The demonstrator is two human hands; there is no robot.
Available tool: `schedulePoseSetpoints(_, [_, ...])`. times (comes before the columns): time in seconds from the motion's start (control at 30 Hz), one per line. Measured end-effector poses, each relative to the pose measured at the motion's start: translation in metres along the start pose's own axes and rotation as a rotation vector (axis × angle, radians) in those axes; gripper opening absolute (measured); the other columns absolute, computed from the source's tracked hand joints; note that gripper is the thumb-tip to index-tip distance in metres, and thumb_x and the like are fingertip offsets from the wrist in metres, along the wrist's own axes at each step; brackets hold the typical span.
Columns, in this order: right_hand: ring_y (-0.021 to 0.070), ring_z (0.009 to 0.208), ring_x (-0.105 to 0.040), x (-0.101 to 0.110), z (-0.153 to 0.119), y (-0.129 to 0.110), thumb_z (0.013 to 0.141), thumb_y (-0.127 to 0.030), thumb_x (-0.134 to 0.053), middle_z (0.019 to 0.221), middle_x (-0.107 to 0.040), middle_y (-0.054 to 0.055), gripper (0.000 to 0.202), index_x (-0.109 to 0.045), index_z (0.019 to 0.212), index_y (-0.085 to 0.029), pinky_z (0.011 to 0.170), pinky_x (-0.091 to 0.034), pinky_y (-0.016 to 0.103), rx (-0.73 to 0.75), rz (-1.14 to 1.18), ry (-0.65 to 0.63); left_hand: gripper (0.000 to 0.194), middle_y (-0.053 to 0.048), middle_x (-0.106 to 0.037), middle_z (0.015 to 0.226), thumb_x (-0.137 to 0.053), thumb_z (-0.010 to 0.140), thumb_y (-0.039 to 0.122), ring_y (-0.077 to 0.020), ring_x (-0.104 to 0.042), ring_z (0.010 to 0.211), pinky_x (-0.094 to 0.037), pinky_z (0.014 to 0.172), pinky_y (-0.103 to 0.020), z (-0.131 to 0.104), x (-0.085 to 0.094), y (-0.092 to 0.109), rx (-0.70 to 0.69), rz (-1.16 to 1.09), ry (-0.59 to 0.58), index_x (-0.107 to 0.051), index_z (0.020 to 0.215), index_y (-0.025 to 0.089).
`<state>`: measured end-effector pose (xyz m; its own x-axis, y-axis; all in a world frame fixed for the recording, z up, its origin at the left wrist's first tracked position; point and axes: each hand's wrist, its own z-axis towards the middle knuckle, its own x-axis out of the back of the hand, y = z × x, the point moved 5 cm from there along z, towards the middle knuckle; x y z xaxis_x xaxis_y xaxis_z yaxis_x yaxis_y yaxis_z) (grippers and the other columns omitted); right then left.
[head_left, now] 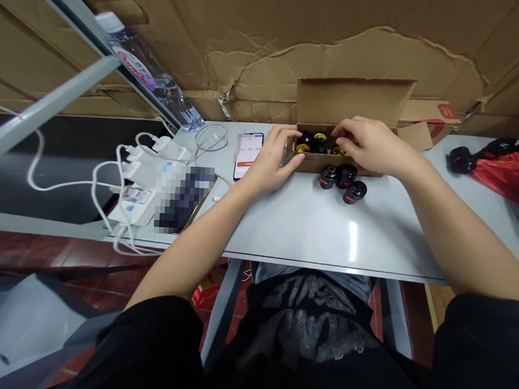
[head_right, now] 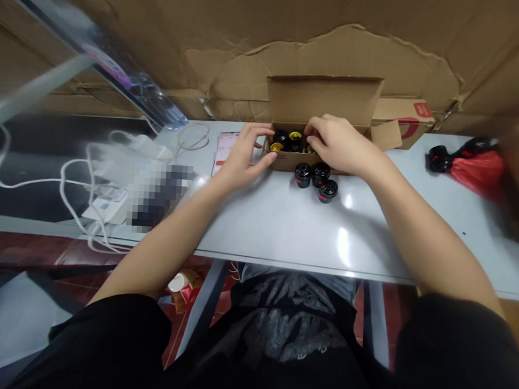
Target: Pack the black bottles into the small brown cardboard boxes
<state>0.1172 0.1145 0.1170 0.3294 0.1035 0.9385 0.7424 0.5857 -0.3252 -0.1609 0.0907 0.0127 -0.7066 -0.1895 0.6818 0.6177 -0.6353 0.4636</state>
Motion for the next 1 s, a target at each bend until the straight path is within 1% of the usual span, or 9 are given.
schedulePoseSetpoints(0.07, [0.0431, 0.125, -0.084, 0.004, -0.012, -0.024, 0.124, -0.032, -0.067, 0.141, -0.089, 0.018, 0.029, -0.089, 0.141, -0.022, 0.112, -0.063, 0.053, 0.048, -0.093, 0.032, 0.068, -0.021, -0.068, 0.179, -0.057, 0.127, 0.085, -0.043, -0.067, 0.169, -0.064, 0.14, -0.066, 0.0, 0.0, 0.0, -0.007, 0.003, -0.004, -0.063, 0.17, 0.032])
schedulePoseSetpoints(0.17, [0.0459, 0.122, -0.083, -0.002, -0.033, -0.065, 0.122, -0.027, -0.068, 0.129, -0.088, 0.022, 0.025, -0.086, 0.136, -0.016, 0.113, -0.057, 0.057, 0.135, -0.317, -0.015, 0.066, -0.021, -0.067, 0.18, -0.057, 0.128, 0.082, -0.0433, -0.066, 0.171, -0.063, 0.142, -0.067, -0.001, 0.0, 0.0, -0.024, 0.005, -0.007, -0.062, 0.17, 0.032])
schedulePoseSetpoints(0.33, [0.0442, 0.119, -0.085, -0.029, -0.053, -0.108, 0.123, -0.012, -0.063, 0.133, -0.085, 0.026, 0.027, -0.082, 0.142, -0.008, 0.102, -0.051, 0.048, 0.185, -0.522, -0.07, 0.063, -0.021, -0.067, 0.179, -0.057, 0.129, 0.078, -0.0421, -0.067, 0.171, -0.062, 0.143, -0.067, -0.001, 0.001, 0.001, -0.034, 0.002, -0.009, -0.062, 0.17, 0.031])
schedulePoseSetpoints(0.47, [0.0381, 0.116, -0.089, -0.054, -0.052, -0.114, 0.124, -0.003, -0.054, 0.145, -0.081, 0.025, 0.038, -0.077, 0.155, -0.005, 0.09, -0.05, 0.044, 0.236, -0.492, -0.242, 0.057, -0.022, -0.067, 0.18, -0.063, 0.127, 0.072, -0.0436, -0.066, 0.17, -0.064, 0.14, -0.07, -0.001, 0.003, 0.003, 0.006, 0.01, -0.035, -0.065, 0.166, 0.03])
schedulePoseSetpoints(0.57, [0.0386, 0.127, -0.089, -0.065, -0.051, -0.113, 0.127, -0.004, -0.055, 0.15, -0.078, 0.024, 0.038, -0.076, 0.158, -0.008, 0.084, -0.052, 0.042, 0.266, -0.404, -0.4, 0.056, -0.022, -0.066, 0.18, -0.062, 0.128, 0.071, -0.0436, -0.065, 0.171, -0.064, 0.14, -0.071, -0.001, 0.005, 0.006, 0.006, 0.018, -0.034, -0.065, 0.166, 0.03])
schedulePoseSetpoints(0.67, [0.0374, 0.128, -0.088, -0.059, -0.05, -0.113, 0.127, -0.013, -0.076, 0.153, -0.077, 0.024, 0.028, -0.079, 0.154, -0.009, 0.091, -0.058, 0.041, 0.281, -0.283, -0.468, 0.055, -0.022, -0.066, 0.179, -0.063, 0.127, 0.071, -0.0437, -0.065, 0.171, -0.064, 0.14, -0.07, -0.001, 0.005, 0.006, 0.01, 0.019, -0.038, -0.066, 0.166, 0.031])
schedulePoseSetpoints(0.77, [0.0328, 0.118, -0.086, -0.045, -0.051, -0.113, 0.123, -0.022, -0.089, 0.154, -0.078, 0.022, 0.033, -0.081, 0.153, -0.009, 0.092, -0.058, 0.038, 0.271, -0.218, -0.539, 0.054, -0.022, -0.067, 0.178, -0.064, 0.127, 0.07, -0.0437, -0.066, 0.17, -0.064, 0.14, -0.07, -0.001, 0.004, 0.006, 0.003, 0.017, -0.04, -0.066, 0.164, 0.03])
schedulePoseSetpoints(0.9, [0.0299, 0.108, -0.084, -0.032, -0.055, -0.111, 0.128, -0.023, -0.082, 0.143, -0.084, 0.016, 0.03, -0.083, 0.156, -0.012, 0.079, -0.048, 0.037, 0.204, -0.21, -0.669, 0.053, -0.023, -0.067, 0.177, -0.062, 0.128, 0.068, -0.0428, -0.067, 0.17, -0.063, 0.142, -0.07, -0.001, 0.004, 0.006, -0.031, 0.01, -0.019, -0.066, 0.164, 0.029])
schedulePoseSetpoints(1.0, [0.0286, 0.098, -0.079, -0.028, -0.053, -0.111, 0.128, -0.021, -0.076, 0.131, -0.085, 0.014, 0.02, -0.087, 0.143, -0.014, 0.075, -0.042, 0.039, 0.207, -0.21, -0.649, 0.052, -0.022, -0.066, 0.179, -0.064, 0.127, 0.067, -0.0433, -0.065, 0.171, -0.065, 0.139, -0.069, -0.001, 0.003, 0.004, 0.005, 0.021, -0.046, -0.066, 0.164, 0.031])
